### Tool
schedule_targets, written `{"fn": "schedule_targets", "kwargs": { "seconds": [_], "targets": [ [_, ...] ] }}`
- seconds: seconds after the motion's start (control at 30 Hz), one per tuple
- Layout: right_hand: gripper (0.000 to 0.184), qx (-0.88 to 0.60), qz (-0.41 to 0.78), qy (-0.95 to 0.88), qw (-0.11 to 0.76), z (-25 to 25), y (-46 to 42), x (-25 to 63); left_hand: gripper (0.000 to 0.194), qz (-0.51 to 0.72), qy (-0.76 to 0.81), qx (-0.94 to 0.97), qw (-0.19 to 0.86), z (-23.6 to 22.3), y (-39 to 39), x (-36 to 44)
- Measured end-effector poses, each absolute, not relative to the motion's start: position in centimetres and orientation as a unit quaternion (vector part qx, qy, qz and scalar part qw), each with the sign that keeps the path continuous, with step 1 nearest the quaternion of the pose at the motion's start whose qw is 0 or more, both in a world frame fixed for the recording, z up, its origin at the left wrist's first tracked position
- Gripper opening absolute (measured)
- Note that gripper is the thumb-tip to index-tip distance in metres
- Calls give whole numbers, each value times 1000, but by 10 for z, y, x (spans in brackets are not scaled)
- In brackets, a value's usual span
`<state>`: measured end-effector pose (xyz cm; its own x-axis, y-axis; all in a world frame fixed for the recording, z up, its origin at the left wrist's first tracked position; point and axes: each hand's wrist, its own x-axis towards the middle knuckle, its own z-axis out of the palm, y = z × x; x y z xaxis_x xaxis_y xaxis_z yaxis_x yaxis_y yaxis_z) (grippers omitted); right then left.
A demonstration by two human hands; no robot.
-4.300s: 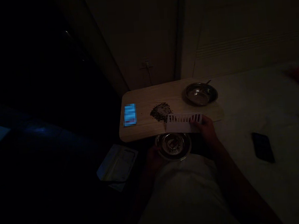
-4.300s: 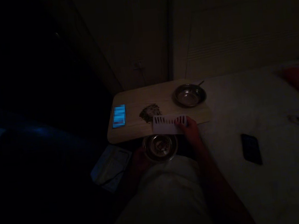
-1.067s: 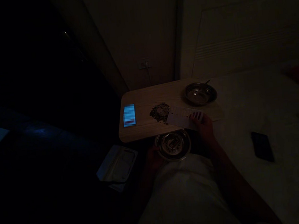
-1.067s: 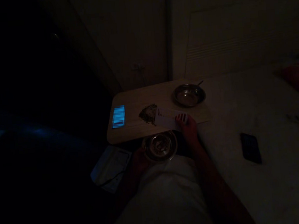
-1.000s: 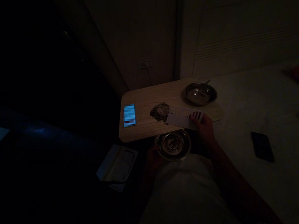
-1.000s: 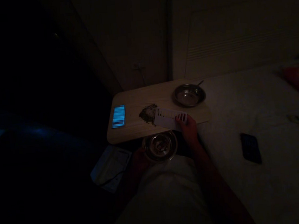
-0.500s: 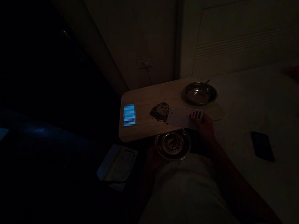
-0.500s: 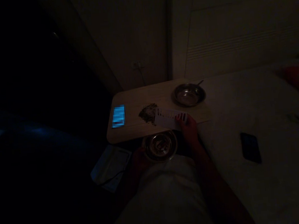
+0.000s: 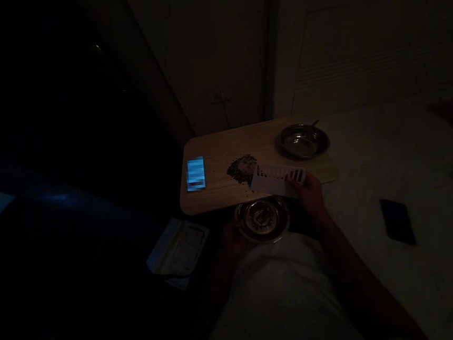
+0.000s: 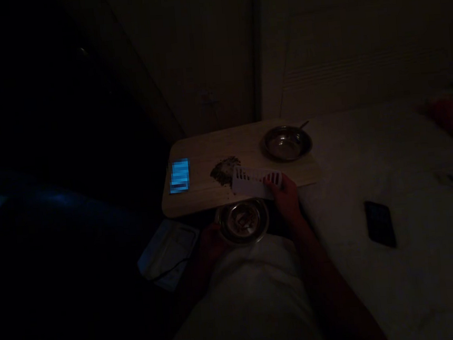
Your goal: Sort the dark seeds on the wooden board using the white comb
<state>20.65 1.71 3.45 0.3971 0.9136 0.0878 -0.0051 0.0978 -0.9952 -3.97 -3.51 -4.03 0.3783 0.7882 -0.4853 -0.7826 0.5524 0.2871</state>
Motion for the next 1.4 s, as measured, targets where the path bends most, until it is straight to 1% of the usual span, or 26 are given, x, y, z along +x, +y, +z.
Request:
{"fn": "schedule_targets", "kwargs": {
  "seconds": [0.13, 0.3, 0.47, 0.73, 1.0, 1.2, 1.4],
  "targets": [
    [35, -560, 375, -401, 621, 34, 17, 208, 42, 474, 315, -3, 822, -40, -35, -40],
    [31, -562, 373, -408, 616, 37, 16, 207, 35, 484, 338, -5, 807, -33, -36, -39],
    [30, -557, 381, -407, 616, 40, 15, 205, 42, 489, 331, -4, 807, -30, -36, -37],
    [31, -563, 375, -420, 604, 36, 16, 207, 29, 464, 349, -5, 814, -37, -36, -41],
    [31, -552, 402, -421, 597, 38, 13, 200, 41, 477, 331, 7, 814, -33, -37, -38],
    [28, -552, 407, -427, 589, 37, 13, 191, 35, 476, 336, 7, 813, -31, -37, -37],
    [32, -544, 429, -427, 581, 32, 13, 188, 37, 476, 341, 2, 811, -28, -37, -36]
  ]
}}
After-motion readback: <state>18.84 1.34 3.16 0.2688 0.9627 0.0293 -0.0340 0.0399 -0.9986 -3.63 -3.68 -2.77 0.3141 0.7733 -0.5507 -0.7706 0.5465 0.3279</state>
